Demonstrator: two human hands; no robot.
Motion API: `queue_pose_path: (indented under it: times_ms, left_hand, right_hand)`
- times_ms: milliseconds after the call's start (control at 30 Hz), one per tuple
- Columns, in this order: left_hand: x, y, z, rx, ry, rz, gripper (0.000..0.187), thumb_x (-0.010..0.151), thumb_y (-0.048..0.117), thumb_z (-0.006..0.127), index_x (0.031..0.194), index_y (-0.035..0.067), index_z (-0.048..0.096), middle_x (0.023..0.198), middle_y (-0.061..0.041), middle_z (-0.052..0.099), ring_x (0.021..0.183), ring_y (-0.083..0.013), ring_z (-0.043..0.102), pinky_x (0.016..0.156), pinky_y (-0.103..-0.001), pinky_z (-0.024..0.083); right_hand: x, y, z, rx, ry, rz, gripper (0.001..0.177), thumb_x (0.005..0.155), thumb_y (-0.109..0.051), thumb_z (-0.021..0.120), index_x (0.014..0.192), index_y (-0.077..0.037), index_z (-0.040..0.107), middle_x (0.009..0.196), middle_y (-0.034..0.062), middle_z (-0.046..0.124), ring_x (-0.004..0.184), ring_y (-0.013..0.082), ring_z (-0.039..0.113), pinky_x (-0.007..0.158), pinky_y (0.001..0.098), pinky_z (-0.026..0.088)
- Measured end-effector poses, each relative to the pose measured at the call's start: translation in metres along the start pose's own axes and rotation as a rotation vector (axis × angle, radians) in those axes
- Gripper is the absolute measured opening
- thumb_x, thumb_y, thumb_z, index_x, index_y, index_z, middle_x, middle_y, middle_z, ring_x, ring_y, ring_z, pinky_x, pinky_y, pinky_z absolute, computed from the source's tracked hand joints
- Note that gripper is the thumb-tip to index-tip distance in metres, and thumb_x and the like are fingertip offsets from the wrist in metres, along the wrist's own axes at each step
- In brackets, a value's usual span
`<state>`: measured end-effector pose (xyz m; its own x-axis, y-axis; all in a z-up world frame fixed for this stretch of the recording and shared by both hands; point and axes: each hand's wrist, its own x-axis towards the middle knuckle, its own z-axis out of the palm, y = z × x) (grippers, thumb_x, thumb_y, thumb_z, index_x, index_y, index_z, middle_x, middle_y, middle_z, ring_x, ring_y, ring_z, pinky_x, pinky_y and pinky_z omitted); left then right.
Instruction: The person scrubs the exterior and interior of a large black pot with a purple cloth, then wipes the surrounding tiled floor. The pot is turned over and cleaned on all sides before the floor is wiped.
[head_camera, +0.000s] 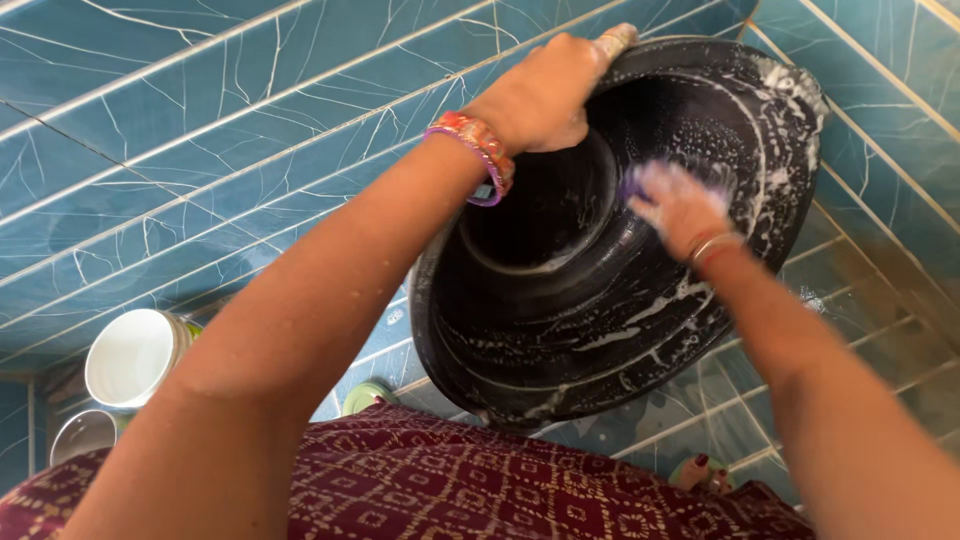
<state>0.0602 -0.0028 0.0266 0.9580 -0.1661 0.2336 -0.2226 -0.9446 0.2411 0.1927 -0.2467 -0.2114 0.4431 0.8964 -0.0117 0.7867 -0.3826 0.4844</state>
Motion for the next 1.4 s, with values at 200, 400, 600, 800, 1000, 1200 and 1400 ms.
queue_pose_path:
  times_ms: [200,400,600,800,1000,1200,1400]
  left_hand:
    - [0.003,0.006,0.006,-0.008,0.067,0.003,0.082,0.070,-0.006,0.068,0.147,0.005,0.042,0.110,-0.031,0.066,0.104,-0.0489,0.064,0.089,-0.049,0.054]
    - [0.001,-0.003,0.005,0.011,0.073,-0.062,0.076,0.073,-0.008,0.067,0.144,0.008,0.047,0.113,-0.028,0.068,0.107,-0.0460,0.066,0.089,-0.048,0.056]
    - [-0.001,-0.005,-0.001,0.054,0.062,-0.105,0.075,0.073,-0.006,0.069,0.144,0.010,0.047,0.112,-0.028,0.067,0.103,-0.0469,0.066,0.086,-0.049,0.056]
    - [-0.006,-0.014,0.013,0.067,0.109,-0.009,0.080,0.074,-0.004,0.070,0.148,0.007,0.043,0.113,-0.028,0.068,0.106,-0.0472,0.065,0.091,-0.050,0.055]
    - [0.004,0.006,0.015,0.019,0.071,-0.047,0.083,0.072,-0.005,0.069,0.149,0.012,0.044,0.113,-0.026,0.068,0.110,-0.0456,0.064,0.095,-0.048,0.053]
    - [-0.002,0.004,0.001,-0.023,0.036,-0.092,0.083,0.072,-0.006,0.066,0.150,0.013,0.044,0.110,-0.027,0.069,0.109,-0.0449,0.065,0.095,-0.048,0.053]
    - [-0.005,-0.018,-0.001,-0.063,0.046,-0.120,0.078,0.074,-0.006,0.062,0.148,0.013,0.047,0.114,-0.029,0.068,0.108,-0.0456,0.066,0.094,-0.048,0.054]
  right_hand:
    - [-0.021,-0.284,-0.063,1.189,-0.171,0.052,0.077,0.100,-0.045,0.041,0.161,-0.012,0.009,0.170,0.0103,0.006,0.157,0.0260,0.010,0.125,0.0424,0.010]
    - [-0.012,-0.329,-0.103,0.991,-0.177,-0.248,0.068,0.097,-0.037,0.051,0.157,-0.021,0.024,0.166,0.0042,0.022,0.155,0.0238,0.020,0.127,0.0484,0.009]
    - [-0.075,-0.149,-0.081,0.660,-0.584,-0.232,0.063,0.094,-0.030,0.061,0.153,-0.031,0.039,0.161,-0.0019,0.037,0.153,0.0216,0.030,0.129,0.0545,0.008]
    - [-0.044,-0.047,0.016,-0.116,-0.042,-0.019,0.060,0.097,-0.046,0.047,0.152,-0.025,0.034,0.163,0.0006,0.033,0.148,0.0201,0.031,0.122,0.0461,0.025]
    - [-0.030,-0.241,0.011,0.996,0.209,-0.091,0.031,0.089,-0.024,0.064,0.117,-0.010,0.062,0.126,0.0094,0.063,0.118,0.0253,0.060,0.108,0.0401,0.047]
    - [0.018,-0.292,-0.053,2.763,0.192,0.540,0.037,0.102,-0.027,0.049,0.129,-0.007,0.065,0.103,0.0075,0.069,0.089,0.0167,0.065,0.084,0.0312,0.055]
    - [0.054,-0.273,-0.015,3.097,0.051,1.139,0.048,0.101,-0.042,0.043,0.133,-0.008,0.057,0.112,0.0135,0.066,0.099,0.0323,0.064,0.098,0.0555,0.036]
